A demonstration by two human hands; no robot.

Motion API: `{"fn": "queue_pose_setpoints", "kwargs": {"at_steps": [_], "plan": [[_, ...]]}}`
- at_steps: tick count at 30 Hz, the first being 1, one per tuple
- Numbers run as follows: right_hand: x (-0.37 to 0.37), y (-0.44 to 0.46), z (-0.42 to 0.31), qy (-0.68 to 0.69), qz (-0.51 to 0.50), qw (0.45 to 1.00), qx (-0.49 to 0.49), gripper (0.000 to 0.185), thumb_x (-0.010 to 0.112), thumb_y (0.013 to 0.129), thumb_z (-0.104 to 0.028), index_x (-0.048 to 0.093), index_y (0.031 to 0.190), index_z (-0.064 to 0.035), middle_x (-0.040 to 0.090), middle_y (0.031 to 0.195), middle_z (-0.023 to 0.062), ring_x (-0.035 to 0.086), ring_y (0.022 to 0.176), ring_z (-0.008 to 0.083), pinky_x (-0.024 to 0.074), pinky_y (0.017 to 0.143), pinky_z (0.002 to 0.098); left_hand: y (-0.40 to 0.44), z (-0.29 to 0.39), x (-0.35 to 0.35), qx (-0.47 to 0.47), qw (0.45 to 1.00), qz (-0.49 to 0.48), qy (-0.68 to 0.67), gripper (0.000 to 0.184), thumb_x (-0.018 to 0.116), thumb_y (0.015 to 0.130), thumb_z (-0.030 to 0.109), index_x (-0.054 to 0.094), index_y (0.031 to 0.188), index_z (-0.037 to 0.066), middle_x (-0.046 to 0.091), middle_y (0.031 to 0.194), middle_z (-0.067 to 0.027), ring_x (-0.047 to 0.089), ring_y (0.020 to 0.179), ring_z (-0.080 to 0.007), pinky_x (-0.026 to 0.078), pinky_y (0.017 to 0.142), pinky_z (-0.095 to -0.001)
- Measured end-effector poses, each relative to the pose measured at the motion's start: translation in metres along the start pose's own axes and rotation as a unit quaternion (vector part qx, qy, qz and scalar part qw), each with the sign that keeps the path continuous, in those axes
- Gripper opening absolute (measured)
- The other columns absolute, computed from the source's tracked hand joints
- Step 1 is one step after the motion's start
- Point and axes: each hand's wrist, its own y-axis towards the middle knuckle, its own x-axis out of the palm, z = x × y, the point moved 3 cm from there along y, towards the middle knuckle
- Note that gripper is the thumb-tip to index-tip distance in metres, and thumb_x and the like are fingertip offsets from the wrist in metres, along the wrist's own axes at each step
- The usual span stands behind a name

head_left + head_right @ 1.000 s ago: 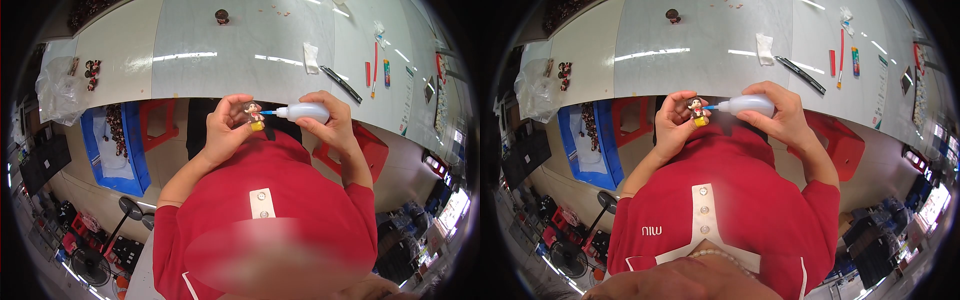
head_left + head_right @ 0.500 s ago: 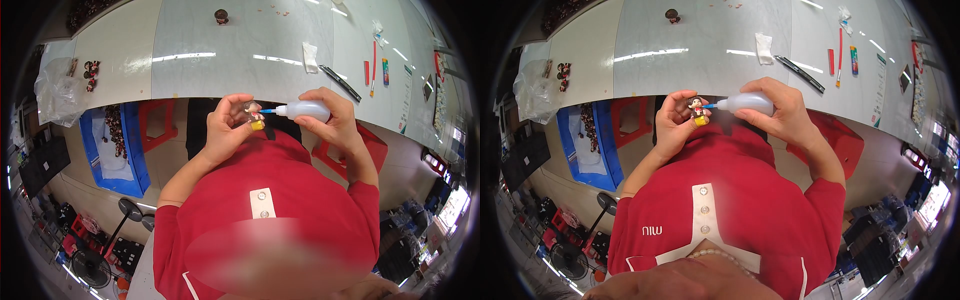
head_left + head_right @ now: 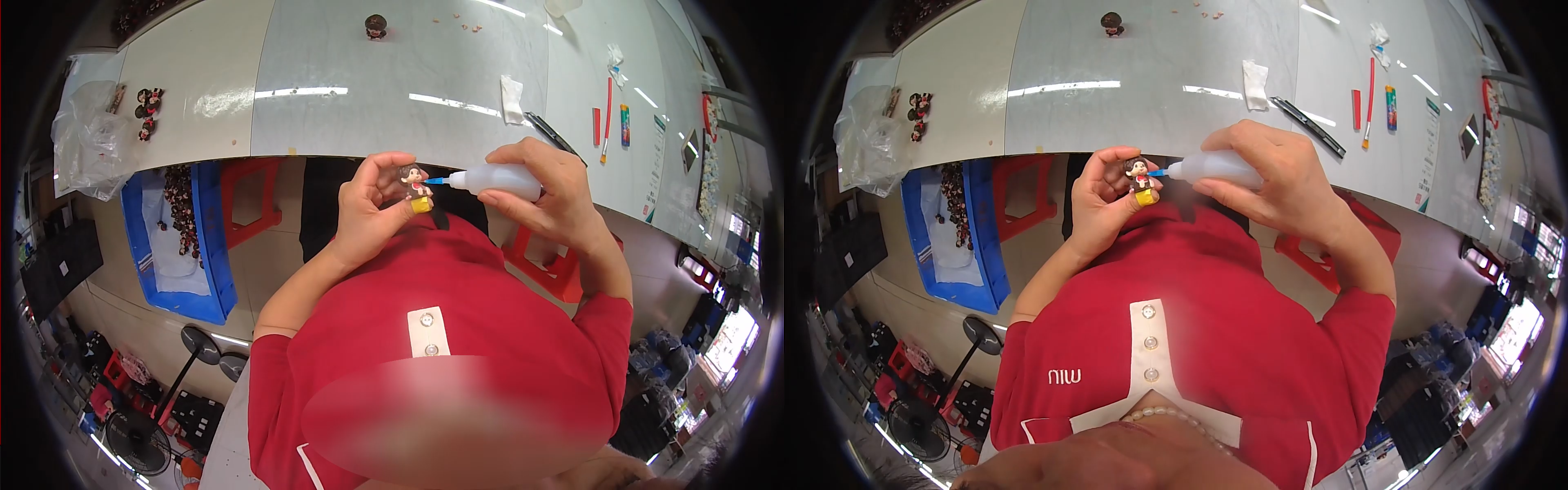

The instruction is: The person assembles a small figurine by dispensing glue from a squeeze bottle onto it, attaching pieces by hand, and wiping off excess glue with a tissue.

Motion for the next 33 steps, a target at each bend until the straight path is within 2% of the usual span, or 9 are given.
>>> {"fn": "queue_pose_setpoints", "kwargs": {"at_steps": [11,14,17,20,23,26,27,30,33], "plan": [[0.002,-0.002,0.002,0.003,0.011,1.0,0.003,0.027,0.076,0.071,-0.014,0.06,0.09,-0.0025,0.062,0.08,0.0094,0.062,0.067,0.0242,0.0475,0.057,0.0299,0.0,0.0,-0.001,-0.005,1.0,-0.015,0.015,0.045,0.066,0.082,-0.001,0.041,0.119,0.0,0.058,0.108,-0.0149,0.062,0.094,-0.0167,0.052,0.084,-0.0272],[0.002,-0.006,0.007,0.004,0.012,1.0,0.012,0.033,0.077,0.072,-0.019,0.061,0.096,-0.0031,0.063,0.082,0.0096,0.064,0.068,0.0222,0.049,0.059,0.0287,0.001,0.0,0.0,-0.002,1.0,-0.018,0.018,0.045,0.066,0.082,-0.002,0.04,0.12,0.001,0.058,0.109,-0.015,0.062,0.095,-0.0167,0.051,0.084,-0.0273],[0.001,-0.011,0.013,0.019,0.023,0.999,0.021,0.032,0.077,0.072,-0.017,0.061,0.096,-0.003,0.064,0.084,0.009,0.064,0.07,0.0201,0.0488,0.061,0.0273,0.002,0.001,0.002,0.004,1.0,-0.017,0.014,0.045,0.065,0.082,-0.002,0.04,0.12,0.001,0.057,0.11,-0.0151,0.061,0.095,-0.0168,0.052,0.084,-0.0275],[0.0,-0.019,0.02,0.087,0.043,0.993,0.073,0.029,0.076,0.072,-0.016,0.061,0.094,-0.0024,0.064,0.086,0.0082,0.063,0.072,0.0178,0.049,0.063,0.0272,0.004,-0.002,0.002,0.009,1.0,-0.011,-0.001,0.046,0.065,0.082,-0.003,0.04,0.12,0.002,0.057,0.109,-0.0154,0.061,0.095,-0.0174,0.052,0.083,-0.0281],[-0.002,-0.027,0.031,0.201,0.068,0.964,0.164,0.028,0.074,0.075,-0.015,0.062,0.097,-0.0028,0.064,0.088,0.0049,0.061,0.078,0.013,0.0482,0.069,0.0249,0.006,0.0,0.003,0.003,1.0,-0.004,-0.025,0.049,0.065,0.081,-0.003,0.038,0.121,0.003,0.057,0.109,-0.0163,0.062,0.094,-0.0185,0.052,0.083,-0.0292],[0.001,-0.03,0.056,0.273,0.162,0.931,0.179,0.03,0.072,0.077,-0.014,0.062,0.102,-0.003,0.064,0.093,0.0038,0.059,0.084,0.0113,0.0469,0.074,0.0237,0.008,0.001,0.006,-0.004,0.998,-0.004,-0.069,0.054,0.065,0.081,-0.004,0.034,0.124,0.004,0.057,0.11,-0.0171,0.062,0.095,-0.0195,0.052,0.083,-0.0298],[0.002,-0.03,0.069,0.304,0.175,0.915,0.198,0.033,0.071,0.078,-0.016,0.062,0.106,-0.0011,0.063,0.098,0.0051,0.059,0.088,0.0119,0.0455,0.081,0.0238,0.009,0.0,0.005,-0.005,0.997,-0.014,-0.077,0.056,0.065,0.081,-0.004,0.032,0.126,0.004,0.057,0.111,-0.0172,0.062,0.096,-0.0196,0.052,0.083,-0.0295],[0.0,-0.013,0.097,0.401,0.261,0.859,0.18,0.035,0.07,0.081,-0.014,0.059,0.11,0.0015,0.063,0.101,0.0066,0.058,0.092,0.0122,0.0448,0.084,0.0249,0.012,-0.004,0.005,-0.009,0.993,-0.026,-0.115,0.057,0.067,0.079,-0.004,0.034,0.125,0.004,0.057,0.113,-0.0193,0.062,0.097,-0.0216,0.052,0.085,-0.0313],[-0.006,0.008,0.122,0.421,0.321,0.831,0.173,0.035,0.066,0.084,-0.013,0.054,0.114,0.0027,0.063,0.103,0.0075,0.058,0.096,0.0126,0.0443,0.087,0.0264,0.013,-0.002,0.005,-0.032,0.988,-0.03,-0.148,0.057,0.07,0.077,-0.001,0.038,0.124,0.003,0.057,0.114,-0.021,0.062,0.098,-0.0231,0.052,0.086,-0.0322]]}}
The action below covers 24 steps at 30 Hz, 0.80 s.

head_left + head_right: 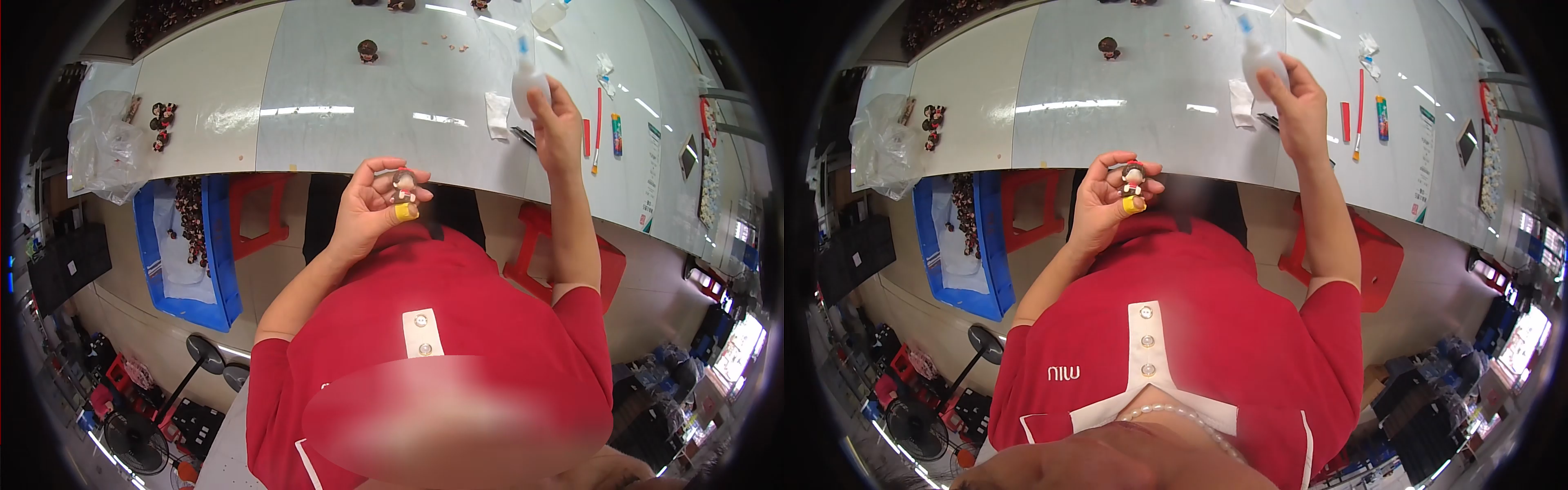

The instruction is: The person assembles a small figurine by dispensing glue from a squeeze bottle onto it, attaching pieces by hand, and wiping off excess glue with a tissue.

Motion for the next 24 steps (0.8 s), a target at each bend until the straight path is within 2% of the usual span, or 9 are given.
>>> {"fn": "queue_pose_setpoints", "kwargs": {"at_steps": [3,7,10,13,16,19,20,22,24], "plan": [[-0.004,0.03,0.01,-0.067,-0.003,0.995,-0.071,0.034,0.065,0.085,-0.011,0.051,0.114,0.0022,0.063,0.105,0.0085,0.058,0.096,0.0126,0.0448,0.086,0.0269,-0.001,0.005,0.002,-0.011,1.0,-0.012,0.008,0.057,0.072,0.075,0.002,0.041,0.124,0.002,0.058,0.114,-0.0208,0.062,0.101,-0.0238,0.051,0.088,-0.0315],[-0.014,0.059,0.03,-0.181,0.021,0.976,-0.118,0.035,0.069,0.082,-0.011,0.05,0.11,-0.0021,0.065,0.101,0.0068,0.058,0.094,0.0092,0.0449,0.081,0.0217,-0.002,0.008,0.002,-0.003,0.999,-0.021,0.029,0.06,0.074,0.074,0.003,0.045,0.126,0.001,0.06,0.112,-0.0174,0.061,0.102,-0.0227,0.05,0.088,-0.0299],[-0.017,0.066,0.043,-0.186,0.046,0.978,-0.084,0.036,0.07,0.08,-0.013,0.05,0.109,-0.0036,0.066,0.098,0.004,0.058,0.094,0.0085,0.0439,0.082,0.0237,-0.003,0.009,0.0,-0.001,0.999,-0.027,0.021,0.06,0.074,0.073,0.002,0.046,0.126,0.001,0.06,0.111,-0.0149,0.06,0.1,-0.0197,0.05,0.085,-0.0287],[-0.021,0.067,0.044,-0.195,0.04,0.978,-0.062,0.044,0.072,0.079,-0.017,0.049,0.114,-0.0031,0.064,0.106,0.0054,0.057,0.099,0.0129,0.0423,0.086,0.03,-0.003,0.009,-0.001,0.005,0.999,-0.025,0.02,0.06,0.073,0.072,0.0,0.048,0.126,0.002,0.06,0.11,-0.0135,0.058,0.098,-0.017,0.049,0.083,-0.0279],[-0.019,0.054,0.028,-0.334,0.087,0.928,-0.139,0.051,0.071,0.078,-0.018,0.047,0.12,-0.003,0.059,0.115,0.0079,0.055,0.104,0.018,0.0404,0.089,0.035,-0.003,0.009,-0.003,0.015,0.999,-0.027,0.024,0.059,0.073,0.072,-0.001,0.048,0.126,0.002,0.059,0.111,-0.0132,0.058,0.097,-0.0164,0.049,0.082,-0.0281],[-0.006,0.024,0.002,-0.378,0.132,0.892,-0.209,0.056,0.071,0.078,-0.019,0.045,0.125,-0.0032,0.054,0.121,0.0096,0.053,0.109,0.0211,0.0407,0.088,0.0356,-0.003,0.011,-0.004,0.019,0.999,-0.029,0.035,0.06,0.072,0.073,-0.002,0.046,0.127,0.003,0.059,0.111,-0.0133,0.058,0.096,-0.0165,0.049,0.082,-0.0281],[-0.001,0.014,-0.003,-0.359,0.131,0.894,-0.234,0.049,0.069,0.079,-0.013,0.047,0.122,-0.0027,0.056,0.116,0.0087,0.054,0.103,0.0191,0.042,0.085,0.0323,-0.004,0.011,-0.005,0.023,0.999,-0.032,0.027,0.058,0.072,0.075,0.0,0.045,0.126,0.004,0.059,0.111,-0.0126,0.057,0.098,-0.0155,0.049,0.083,-0.028],[0.006,-0.003,0.004,-0.259,0.041,0.945,-0.194,0.042,0.067,0.08,-0.008,0.05,0.118,-0.0021,0.058,0.113,0.0081,0.055,0.099,0.018,0.0426,0.083,0.03,-0.004,0.012,-0.007,0.029,0.999,-0.039,0.011,0.054,0.071,0.078,0.003,0.044,0.125,0.005,0.058,0.113,-0.0112,0.056,0.1,-0.0136,0.049,0.086,-0.0279],[0.019,-0.026,0.008,-0.193,-0.049,0.969,-0.144,0.034,0.065,0.08,-0.003,0.053,0.111,-0.0017,0.06,0.108,0.0074,0.056,0.093,0.0162,0.0431,0.08,0.0267,-0.001,0.009,-0.01,0.035,0.998,-0.047,0.01,0.054,0.071,0.078,0.003,0.042,0.124,0.006,0.058,0.113,-0.0117,0.057,0.101,-0.0148,0.048,0.087,-0.029]]}}
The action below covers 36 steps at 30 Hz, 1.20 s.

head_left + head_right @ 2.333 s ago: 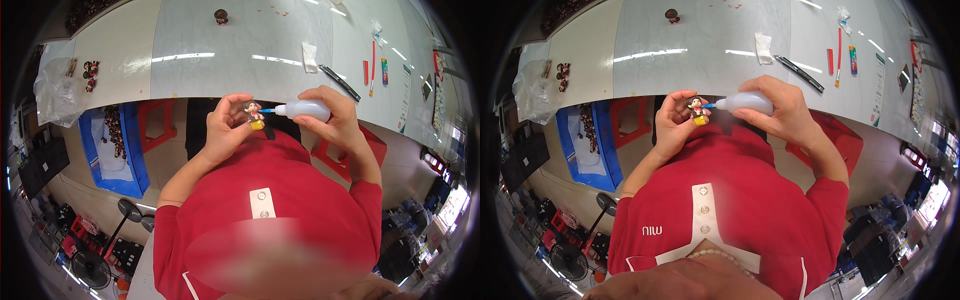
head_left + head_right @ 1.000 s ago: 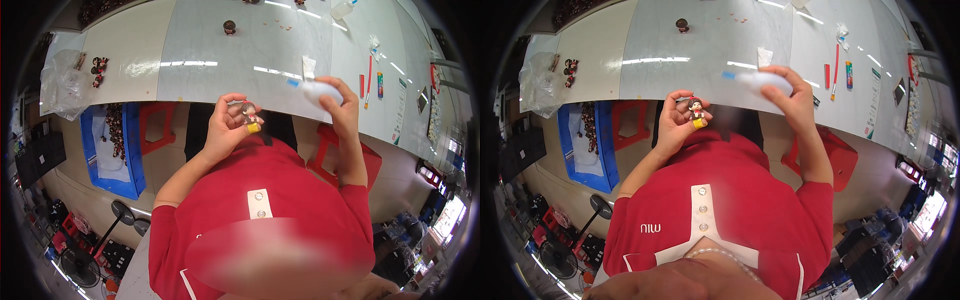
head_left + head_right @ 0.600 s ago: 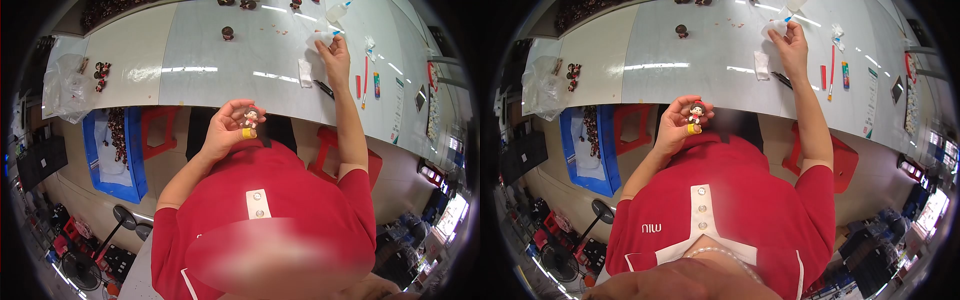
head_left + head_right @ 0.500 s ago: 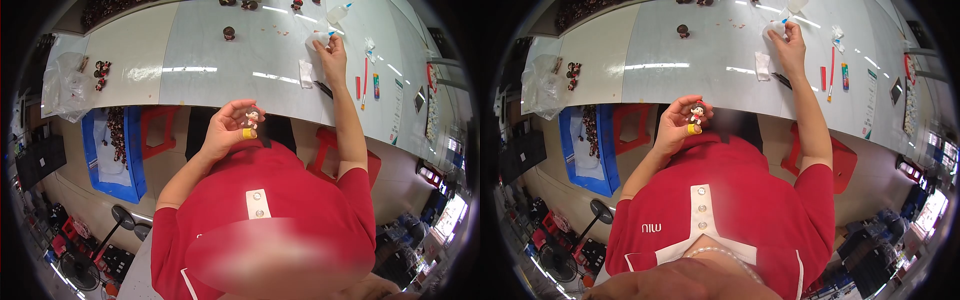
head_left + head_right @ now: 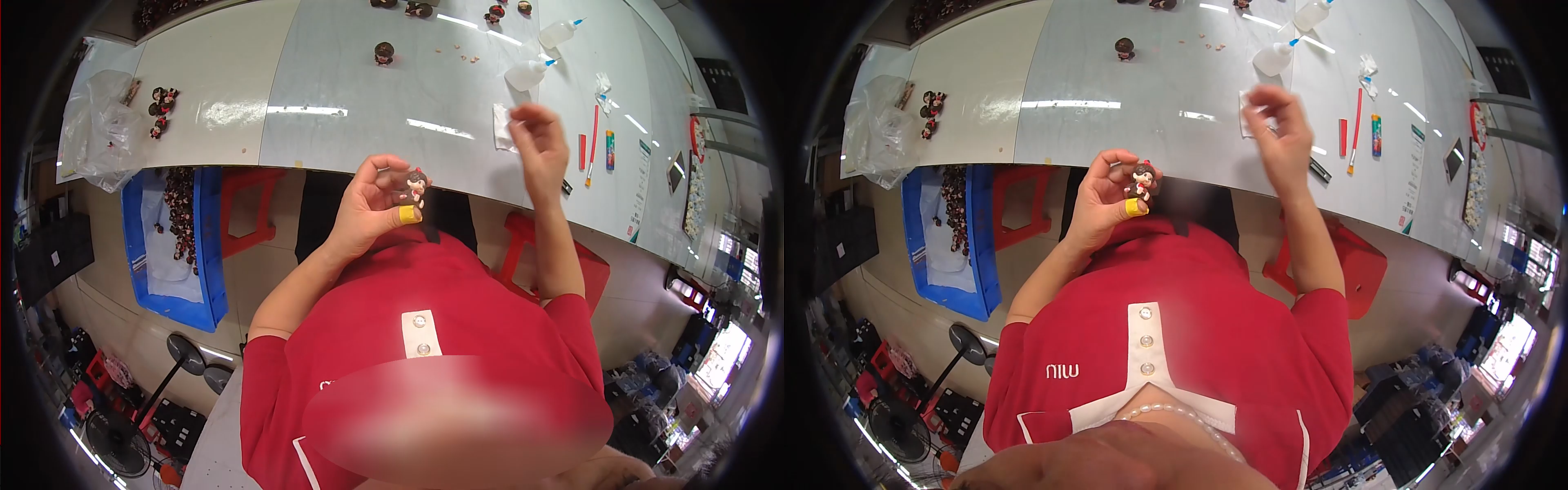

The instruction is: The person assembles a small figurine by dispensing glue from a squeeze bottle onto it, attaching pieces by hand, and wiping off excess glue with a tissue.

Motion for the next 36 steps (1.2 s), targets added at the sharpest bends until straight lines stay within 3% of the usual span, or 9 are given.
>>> {"fn": "queue_pose_setpoints", "kwargs": {"at_steps": [1,3,6,9,13,16,25,28,36], "plan": [[0.01,-0.011,-0.006,0.022,-0.049,0.998,0.019,0.029,0.064,0.079,0.001,0.056,0.107,-0.0016,0.061,0.106,0.007,0.056,0.09,0.0149,0.0432,0.078,0.0247,0.001,-0.001,-0.001,0.003,1.0,-0.004,0.0,0.054,0.071,0.078,0.003,0.042,0.123,0.007,0.059,0.113,-0.012,0.057,0.101,-0.0154,0.048,0.088,-0.0295],[0.025,-0.026,-0.026,-0.057,-0.187,0.98,-0.045,0.033,0.067,0.077,0.004,0.055,0.108,-0.0013,0.059,0.105,0.0089,0.057,0.098,0.0197,0.0456,0.084,0.0289,0.001,0.0,0.001,-0.016,0.999,0.0,-0.029,0.054,0.073,0.077,0.008,0.043,0.122,0.006,0.059,0.112,-0.0129,0.058,0.099,-0.0168,0.048,0.086,-0.029],[0.05,-0.034,-0.056,-0.035,-0.255,0.949,-0.181,0.038,0.073,0.071,0.002,0.057,0.105,-0.0025,0.059,0.103,0.0103,0.058,0.096,0.022,0.0486,0.08,0.0296,0.0,-0.002,0.003,-0.051,0.993,-0.003,-0.102,0.054,0.074,0.078,0.014,0.044,0.121,0.005,0.059,0.11,-0.0116,0.058,0.099,-0.0166,0.047,0.088,-0.0297],[0.063,-0.034,-0.06,-0.014,-0.279,0.935,-0.219,0.039,0.076,0.069,-0.002,0.057,0.103,-0.0029,0.059,0.101,0.011,0.058,0.097,0.0243,0.0507,0.076,0.0306,-0.002,-0.006,0.002,-0.071,0.984,-0.036,-0.159,0.051,0.071,0.081,0.016,0.043,0.122,0.003,0.061,0.107,-0.008,0.057,0.102,-0.0147,0.044,0.093,-0.0291],[0.066,-0.035,-0.064,0.012,-0.265,0.937,-0.226,0.033,0.076,0.068,0.001,0.059,0.096,-0.0032,0.059,0.095,0.0111,0.061,0.084,0.0226,0.0522,0.069,0.0292,-0.006,-0.002,0.003,-0.076,0.985,-0.064,-0.141,0.049,0.071,0.082,0.013,0.045,0.122,0.003,0.061,0.106,-0.0055,0.057,0.101,-0.0124,0.043,0.092,-0.0281],[0.064,-0.037,-0.064,0.008,-0.267,0.93,-0.251,0.034,0.077,0.068,-0.001,0.059,0.097,-0.003,0.059,0.098,0.0112,0.061,0.089,0.0234,0.0522,0.071,0.031,-0.006,0.004,0.008,-0.048,0.993,-0.053,-0.099,0.044,0.073,0.079,0.01,0.049,0.115,0.004,0.061,0.104,-0.006,0.057,0.099,-0.0125,0.045,0.089,-0.0285],[0.062,-0.046,-0.059,0.038,-0.202,0.927,-0.313,0.029,0.077,0.066,0.001,0.062,0.091,-0.0028,0.058,0.095,0.0106,0.06,0.08,0.0227,0.051,0.066,0.0305,-0.008,0.011,0.016,0.117,0.99,-0.075,0.022,0.029,0.072,0.078,0.004,0.053,0.1,0.003,0.06,0.101,-0.0095,0.057,0.097,-0.0146,0.048,0.086,-0.0298],[0.06,-0.046,-0.057,0.014,-0.225,0.911,-0.346,0.034,0.078,0.067,-0.003,0.06,0.095,-0.0044,0.058,0.1,0.0121,0.06,0.086,0.0238,0.0516,0.07,0.0319,-0.009,0.011,0.017,0.086,0.995,-0.049,0.012,0.028,0.072,0.079,0.006,0.054,0.099,0.002,0.061,0.101,-0.0096,0.058,0.096,-0.0142,0.05,0.084,-0.0298],[0.054,-0.041,-0.06,-0.03,-0.246,0.876,-0.413,0.035,0.078,0.066,0.0,0.062,0.097,-0.0029,0.057,0.099,0.0103,0.06,0.082,0.0228,0.0526,0.065,0.0304,-0.008,0.004,0.013,0.022,0.996,-0.043,-0.07,0.023,0.07,0.082,0.012,0.056,0.098,0.003,0.063,0.103,-0.0094,0.061,0.095,-0.015,0.052,0.085,-0.0314]]}}
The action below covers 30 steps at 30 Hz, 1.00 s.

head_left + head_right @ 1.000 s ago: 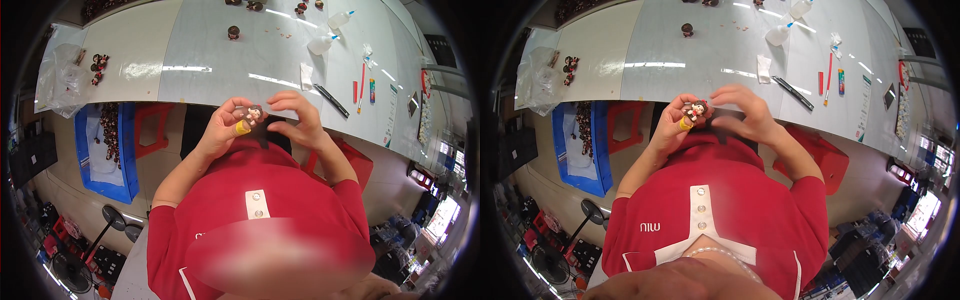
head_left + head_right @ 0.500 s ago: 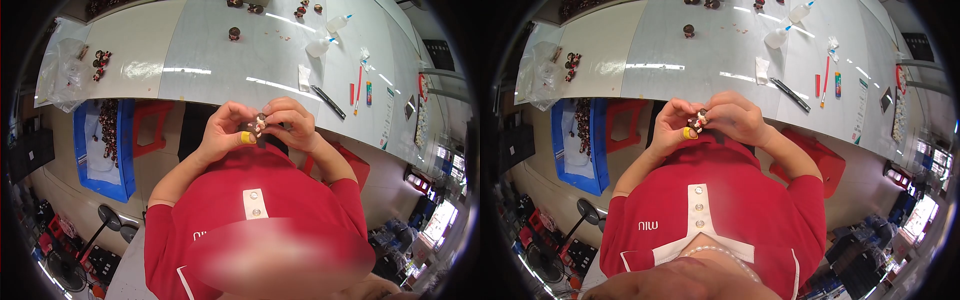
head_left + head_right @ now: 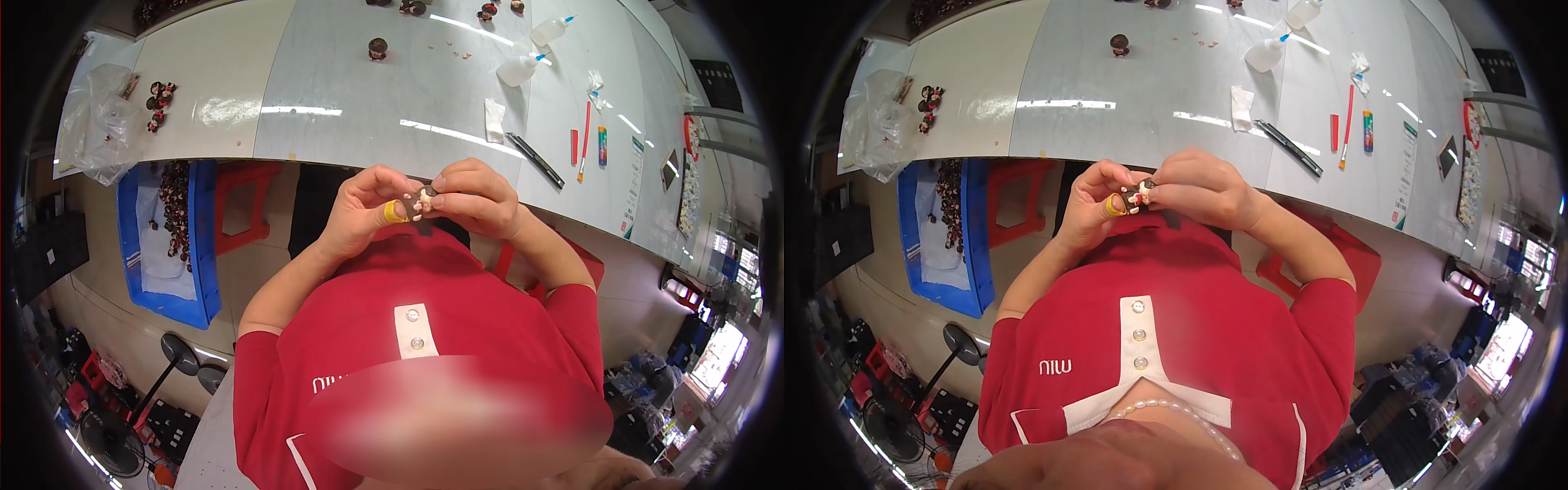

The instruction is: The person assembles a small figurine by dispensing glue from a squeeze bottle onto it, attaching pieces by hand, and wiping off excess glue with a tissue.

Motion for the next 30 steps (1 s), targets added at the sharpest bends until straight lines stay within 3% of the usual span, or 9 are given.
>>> {"fn": "queue_pose_setpoints", "kwargs": {"at_steps": [7,16,22,25,30], "plan": [[-0.008,0.008,-0.003,-0.029,-0.003,0.998,-0.057,0.032,0.07,0.067,0.002,0.065,0.098,0.0001,0.059,0.092,0.0078,0.058,0.076,0.0235,0.0511,0.063,0.0292,0.003,0.0,0.001,0.006,1.0,-0.014,0.001,0.022,0.071,0.081,0.014,0.061,0.097,0.004,0.061,0.103,-0.0089,0.06,0.096,-0.0154,0.052,0.085,-0.0326],[-0.008,0.011,-0.002,-0.036,0.015,0.998,-0.056,0.032,0.073,0.065,0.002,0.064,0.095,-0.0002,0.059,0.09,0.0074,0.058,0.075,0.0222,0.0509,0.061,0.0282,0.01,0.006,0.0,0.068,0.994,-0.021,0.088,0.02,0.069,0.082,0.016,0.061,0.096,0.004,0.058,0.1,-0.0056,0.057,0.095,-0.0137,0.049,0.086,-0.0296],[-0.008,0.013,0.0,-0.024,-0.01,0.999,-0.021,0.039,0.079,0.063,0.001,0.063,0.099,-0.0017,0.056,0.093,0.0084,0.059,0.074,0.0219,0.0507,0.059,0.0279,0.005,-0.001,-0.002,-0.024,0.999,0.026,0.008,0.027,0.069,0.083,0.027,0.06,0.098,0.006,0.059,0.105,-0.0078,0.055,0.102,-0.0171,0.044,0.091,-0.0322],[-0.007,0.017,-0.002,-0.025,0.007,1.0,-0.011,0.028,0.072,0.063,0.002,0.063,0.09,0.0002,0.059,0.083,0.0074,0.059,0.072,0.0222,0.0506,0.059,0.0282,0.005,-0.005,-0.004,-0.025,0.999,0.031,-0.025,0.022,0.067,0.085,0.02,0.06,0.101,0.006,0.06,0.103,-0.005,0.057,0.096,-0.0131,0.045,0.09,-0.0313],[-0.007,0.018,-0.001,-0.023,-0.006,1.0,0.005,0.027,0.07,0.064,0.002,0.063,0.089,0.0002,0.059,0.084,0.0079,0.06,0.073,0.0223,0.0505,0.059,0.0283,0.004,-0.003,-0.004,-0.028,0.998,0.037,-0.037,0.022,0.066,0.086,0.019,0.06,0.102,0.005,0.061,0.103,-0.0048,0.057,0.097,-0.0123,0.044,0.091,-0.0298]]}}
